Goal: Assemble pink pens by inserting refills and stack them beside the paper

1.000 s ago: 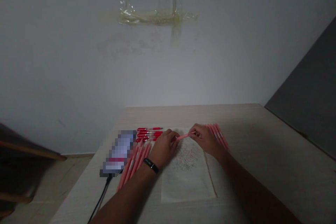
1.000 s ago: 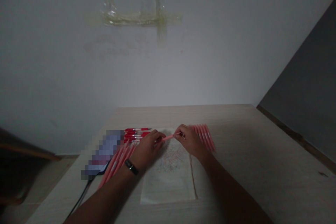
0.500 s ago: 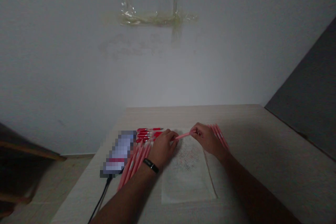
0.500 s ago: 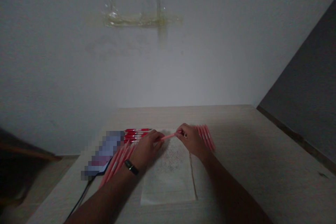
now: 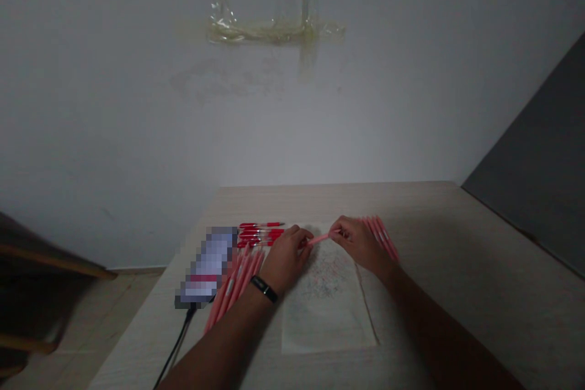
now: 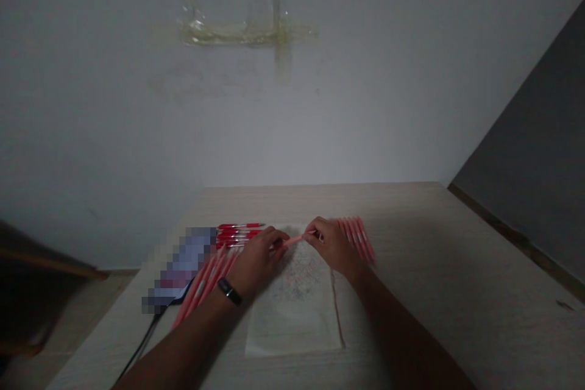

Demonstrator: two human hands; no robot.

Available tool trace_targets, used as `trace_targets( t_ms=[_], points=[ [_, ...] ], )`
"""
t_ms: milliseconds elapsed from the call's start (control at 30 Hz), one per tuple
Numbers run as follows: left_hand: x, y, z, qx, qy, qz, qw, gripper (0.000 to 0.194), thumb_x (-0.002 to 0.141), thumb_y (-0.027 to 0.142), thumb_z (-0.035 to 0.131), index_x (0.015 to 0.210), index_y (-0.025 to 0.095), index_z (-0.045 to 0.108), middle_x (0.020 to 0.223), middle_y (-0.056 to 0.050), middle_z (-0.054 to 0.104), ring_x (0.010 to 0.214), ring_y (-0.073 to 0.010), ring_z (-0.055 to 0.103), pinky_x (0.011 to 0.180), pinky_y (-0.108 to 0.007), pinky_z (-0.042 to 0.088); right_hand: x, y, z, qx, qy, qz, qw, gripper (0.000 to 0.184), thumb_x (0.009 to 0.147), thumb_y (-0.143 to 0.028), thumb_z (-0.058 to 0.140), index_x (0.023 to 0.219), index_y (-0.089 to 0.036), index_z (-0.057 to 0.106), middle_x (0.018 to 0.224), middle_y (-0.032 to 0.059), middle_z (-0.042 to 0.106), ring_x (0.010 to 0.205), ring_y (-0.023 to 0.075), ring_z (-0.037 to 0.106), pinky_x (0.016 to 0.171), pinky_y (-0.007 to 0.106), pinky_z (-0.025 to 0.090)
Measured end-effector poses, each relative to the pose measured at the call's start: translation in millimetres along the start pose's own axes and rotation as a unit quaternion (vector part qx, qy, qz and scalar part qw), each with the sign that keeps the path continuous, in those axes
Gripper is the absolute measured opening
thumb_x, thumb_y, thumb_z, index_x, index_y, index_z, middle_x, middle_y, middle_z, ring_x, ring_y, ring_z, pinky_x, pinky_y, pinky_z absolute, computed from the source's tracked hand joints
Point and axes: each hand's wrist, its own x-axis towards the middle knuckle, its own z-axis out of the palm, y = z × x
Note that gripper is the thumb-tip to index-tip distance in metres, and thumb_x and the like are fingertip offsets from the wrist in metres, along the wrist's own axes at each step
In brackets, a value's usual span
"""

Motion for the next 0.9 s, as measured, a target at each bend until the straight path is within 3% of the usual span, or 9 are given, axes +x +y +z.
trace_targets(
  t_ms=[400,667,800,900],
  points=[
    [1,4,-4.2,-0.025,0.010,-0.019,0.999,0.013,0.089,0.020,0.055,0.093,0.018,0.068,0.091,-0.006,0.062,0.081,-0.0178,0.059,0.072,-0.028,0.045,2,-1,-3,0.110,0.037,0.052,0.992,0.018,0.088,-0.036,0.066,0.090,-0.019,0.067,0.077,0.0009,0.067,0.072,0.0157,0.061,0.066,0.026,0.045],
    [1,5,-3.6,-0.035,-0.001,-0.014,0.999,0.018,0.091,0.030,0.058,0.092,0.020,0.072,0.088,-0.006,0.062,0.080,-0.0182,0.058,0.071,-0.028,0.042,2,-9,-2,0.150,0.025,0.035,0.988,0.022,0.088,-0.041,0.066,0.093,-0.019,0.069,0.081,0.0024,0.069,0.075,0.0161,0.063,0.068,0.026,0.048],
    [3,1,-0.3,-0.140,0.016,-0.042,0.989,0.025,0.090,0.038,0.060,0.092,0.016,0.071,0.081,-0.005,0.066,0.074,-0.0173,0.058,0.067,-0.027,0.042,1,-11,-1,0.128,0.012,0.025,0.991,0.023,0.090,-0.039,0.065,0.101,-0.019,0.070,0.085,0.0040,0.070,0.080,0.0175,0.064,0.072,0.028,0.049],
    [6,-2,1.3,-0.282,0.038,-0.078,0.955,0.033,0.087,0.045,0.064,0.100,0.015,0.071,0.085,-0.006,0.070,0.075,-0.0175,0.061,0.067,-0.026,0.045,0,-11,0,0.089,0.005,0.028,0.996,0.019,0.089,-0.034,0.066,0.100,-0.019,0.070,0.085,0.0040,0.070,0.080,0.0174,0.065,0.073,0.029,0.049]
  ],
)
